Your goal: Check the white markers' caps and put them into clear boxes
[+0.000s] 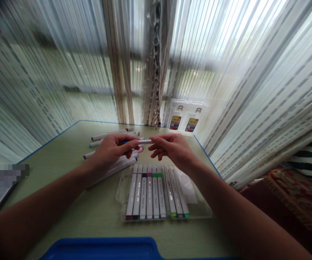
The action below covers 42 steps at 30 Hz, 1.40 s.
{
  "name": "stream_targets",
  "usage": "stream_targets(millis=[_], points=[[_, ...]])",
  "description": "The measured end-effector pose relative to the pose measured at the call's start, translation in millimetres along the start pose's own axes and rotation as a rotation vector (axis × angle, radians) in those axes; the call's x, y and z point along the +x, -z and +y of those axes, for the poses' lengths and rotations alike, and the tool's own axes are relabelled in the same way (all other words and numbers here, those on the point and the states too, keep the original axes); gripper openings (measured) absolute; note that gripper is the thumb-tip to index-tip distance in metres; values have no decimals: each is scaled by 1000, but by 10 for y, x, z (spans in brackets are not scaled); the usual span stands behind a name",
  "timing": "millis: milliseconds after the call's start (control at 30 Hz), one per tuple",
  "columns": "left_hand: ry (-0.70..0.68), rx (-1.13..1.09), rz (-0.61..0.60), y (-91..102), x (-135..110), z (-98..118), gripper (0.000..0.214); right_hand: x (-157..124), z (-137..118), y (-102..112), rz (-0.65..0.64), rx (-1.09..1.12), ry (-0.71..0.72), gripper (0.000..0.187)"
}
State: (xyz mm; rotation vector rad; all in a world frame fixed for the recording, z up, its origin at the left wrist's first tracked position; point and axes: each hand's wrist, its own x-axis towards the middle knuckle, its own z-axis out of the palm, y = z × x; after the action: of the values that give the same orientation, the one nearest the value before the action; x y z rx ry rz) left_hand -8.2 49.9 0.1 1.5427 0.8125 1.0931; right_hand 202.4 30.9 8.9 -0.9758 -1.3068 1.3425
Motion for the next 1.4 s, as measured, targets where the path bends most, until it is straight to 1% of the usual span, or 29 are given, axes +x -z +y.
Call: stream_targets(millis=[200,333,467,733,867,967,1267,1400], points=[[-27,146,-43,-43,-63,71,26,-52,-17,-69,-101,-170,-1,35],[-22,176,-62,-73,-95,120,26,-84,-37,-111,-123,-260,32,43],[-20,163,-68,-89,-99,128,26,-88,-41,-127,-123,-296,85,43],[-13,30,-61,-81,-70,85,25,-84,-49,-129,-55,-235,86,35],[1,-25,0,-57,-53,83,21,-64,-36,-102,-37,-164,82,33],[13,-69,37,-43,-38,81,22,-56,-29,-88,-29,-120,75,34],[7,-90,76,-13,-3,46,29,-45,-18,-58,-27,-63,81,29],[1,-92,90,0,16,32,31,-38,-8,-45,-20,-48,75,29]])
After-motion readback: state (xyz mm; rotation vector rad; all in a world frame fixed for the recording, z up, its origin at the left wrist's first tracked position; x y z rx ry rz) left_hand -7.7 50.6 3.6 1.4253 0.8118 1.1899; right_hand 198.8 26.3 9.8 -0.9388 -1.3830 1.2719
